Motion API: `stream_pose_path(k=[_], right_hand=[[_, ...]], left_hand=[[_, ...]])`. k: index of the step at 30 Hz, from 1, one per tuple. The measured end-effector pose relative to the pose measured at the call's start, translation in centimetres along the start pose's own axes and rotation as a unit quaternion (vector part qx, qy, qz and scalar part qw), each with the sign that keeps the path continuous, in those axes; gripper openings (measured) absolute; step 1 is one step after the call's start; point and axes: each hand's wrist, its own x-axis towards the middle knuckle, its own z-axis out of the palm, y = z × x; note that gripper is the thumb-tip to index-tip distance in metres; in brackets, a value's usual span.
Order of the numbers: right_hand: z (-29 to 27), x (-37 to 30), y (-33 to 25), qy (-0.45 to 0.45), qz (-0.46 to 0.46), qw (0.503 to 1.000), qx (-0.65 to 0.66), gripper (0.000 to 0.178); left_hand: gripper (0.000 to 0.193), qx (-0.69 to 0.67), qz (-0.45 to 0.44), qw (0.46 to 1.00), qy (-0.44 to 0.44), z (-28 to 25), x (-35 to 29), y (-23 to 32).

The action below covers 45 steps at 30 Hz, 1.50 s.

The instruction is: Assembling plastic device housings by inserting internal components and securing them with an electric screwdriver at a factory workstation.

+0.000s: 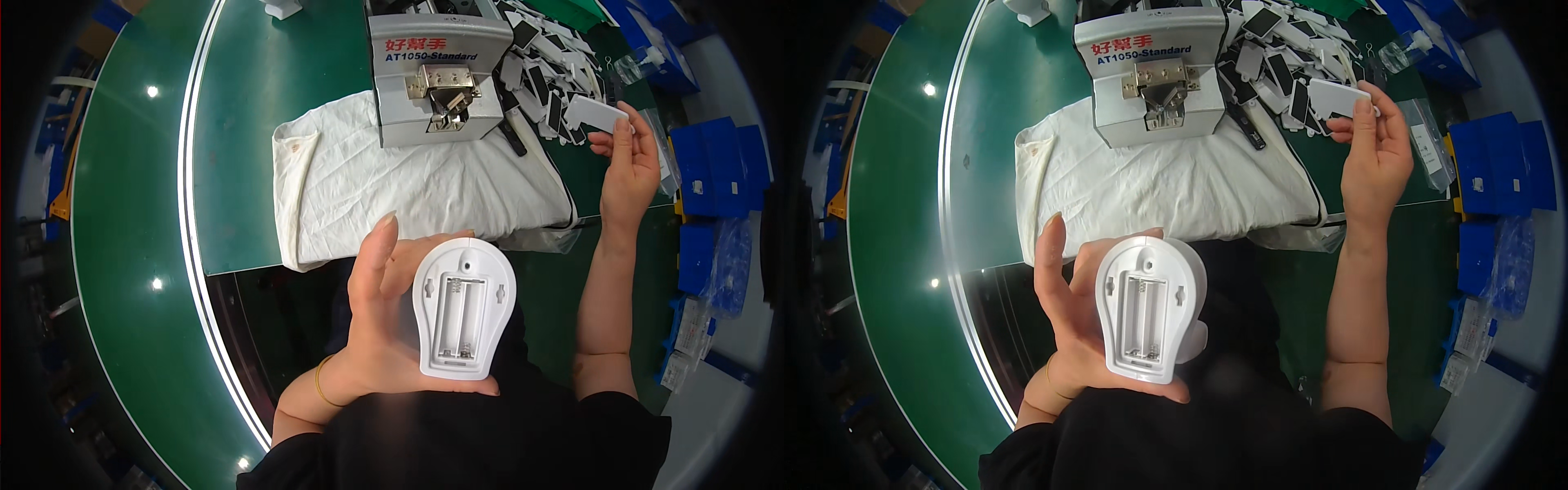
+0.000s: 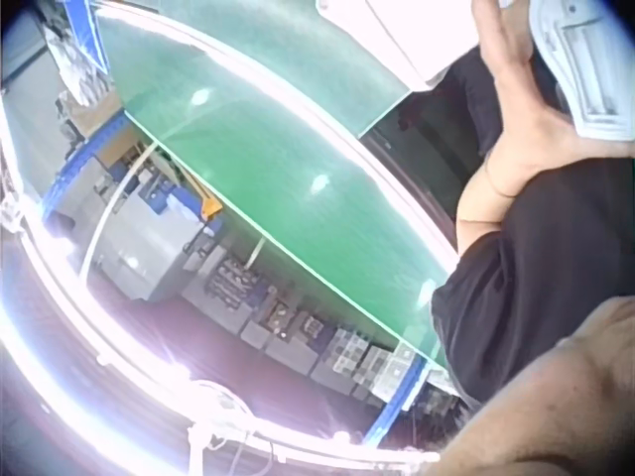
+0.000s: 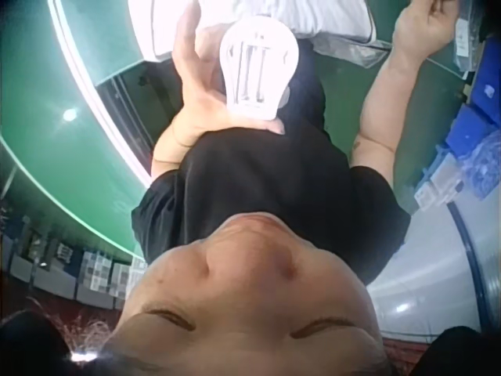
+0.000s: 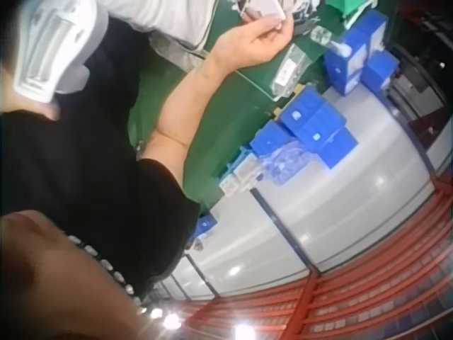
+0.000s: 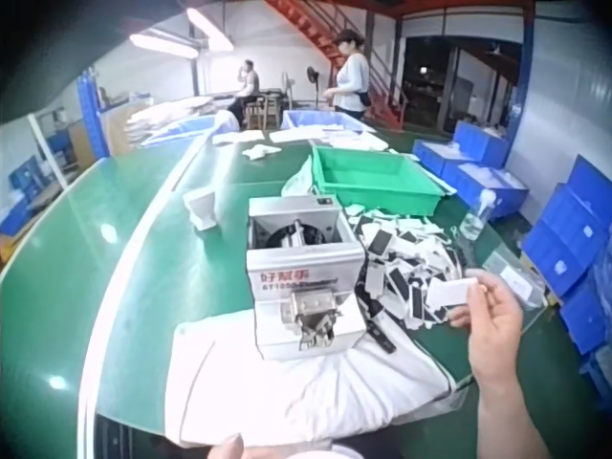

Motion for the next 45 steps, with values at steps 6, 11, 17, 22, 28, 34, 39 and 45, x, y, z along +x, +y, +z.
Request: stream_pose_path(k=[6, 11, 17, 22, 28, 34, 39, 45], right_hand=[[-0.1, -0.3, 1.7, -0.016, 0.058, 0.995, 0.073, 0.028], [-0.2, -3.0, -1.8, -0.119, 0.054, 0.983, 0.131, 0.029], [2.2, -8.0, -8.1, -0.317, 0.185, 0.916, 0.164, 0.032], [3.1, -9.3, -7.1, -0.402, 0.114, 0.901, 0.119, 0.032], [2.7, -8.7, -7.3, -0.447, 0.029, 0.894, 0.008, 0.023], [3.3, -10.0, -5.9, -0.428, 0.067, 0.900, 0.056, 0.051], [3.0, -10.5, -5.4, -0.414, 0.243, 0.848, 0.225, 0.078], [3.4, -11.5, -4.5, -0.385, 0.173, 0.873, 0.244, 0.076]], left_hand=[[0.153, 0.065, -0.038, 0.997, 0.001, -0.3, -0.1, -1.7], [0.139, 0.104, -0.039, 0.993, 0.040, 0.2, -0.7, -4.2], [0.138, 0.142, -0.049, 0.988, 0.017, 0.6, -1.3, -5.0], [0.137, 0.145, -0.067, 0.987, -0.008, 0.7, -1.3, -4.9], [0.136, 0.147, -0.057, 0.987, -0.021, 0.5, -1.5, -5.1], [0.130, 0.183, -0.002, 0.982, 0.038, 0.9, -1.2, -5.2], [0.108, -0.051, -0.119, 0.990, 0.058, 1.3, -0.4, -2.8], [0.085, -0.105, -0.196, 0.975, 0.012, 0.5, 0.3, -2.7]])
